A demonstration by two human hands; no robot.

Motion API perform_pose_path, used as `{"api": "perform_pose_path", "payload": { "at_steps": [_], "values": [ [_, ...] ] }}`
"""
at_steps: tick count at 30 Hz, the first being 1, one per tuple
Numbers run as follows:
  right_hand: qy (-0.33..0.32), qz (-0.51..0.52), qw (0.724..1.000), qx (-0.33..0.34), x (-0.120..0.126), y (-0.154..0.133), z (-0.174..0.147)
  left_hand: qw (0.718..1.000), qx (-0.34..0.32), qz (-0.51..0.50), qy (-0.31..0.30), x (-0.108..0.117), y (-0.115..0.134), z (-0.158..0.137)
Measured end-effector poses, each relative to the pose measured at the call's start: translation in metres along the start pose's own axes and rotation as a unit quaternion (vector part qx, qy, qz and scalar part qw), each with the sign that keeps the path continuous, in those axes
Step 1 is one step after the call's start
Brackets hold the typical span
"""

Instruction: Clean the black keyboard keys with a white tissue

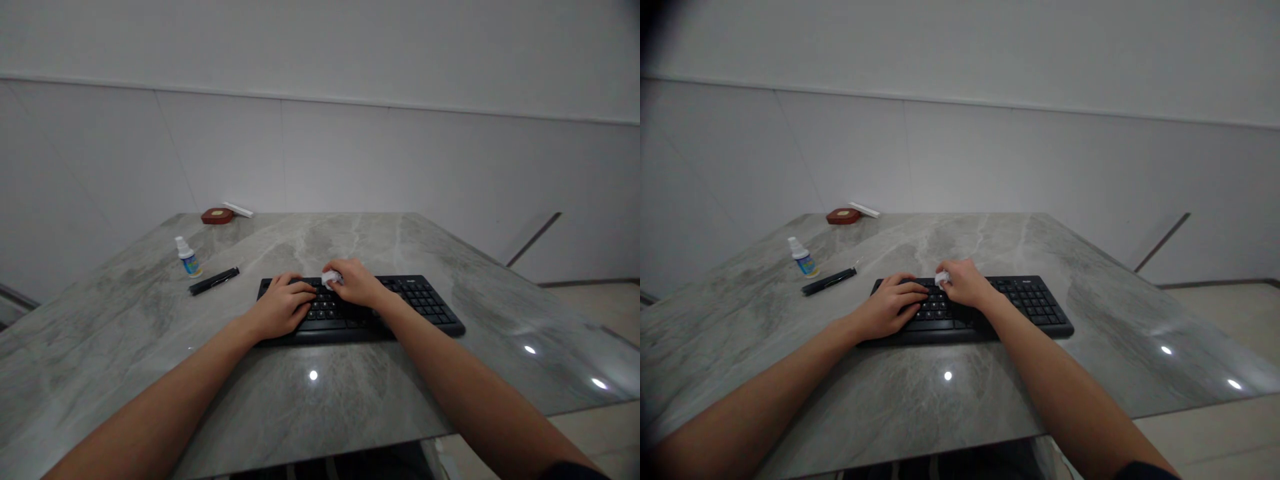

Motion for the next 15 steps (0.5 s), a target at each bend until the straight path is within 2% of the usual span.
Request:
{"api": "perform_pose_path", "payload": {
  "at_steps": [15],
  "values": [
    [-0.045,0.01,0.999,-0.01,0.0053,-0.006,-0.0012,1.0,0.002,0.012,-0.002,-0.0004,-0.0003,-0.0002]
  ]
}}
Point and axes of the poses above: each hand's wrist, its own z-axis towards the middle knuckle, its own x-axis out of the back of the hand, y = z × x, the point moved 4 cm from there along z, towards the middle knuckle, and after that the axes turned 6 degrees about x, right-handed, at the moved point
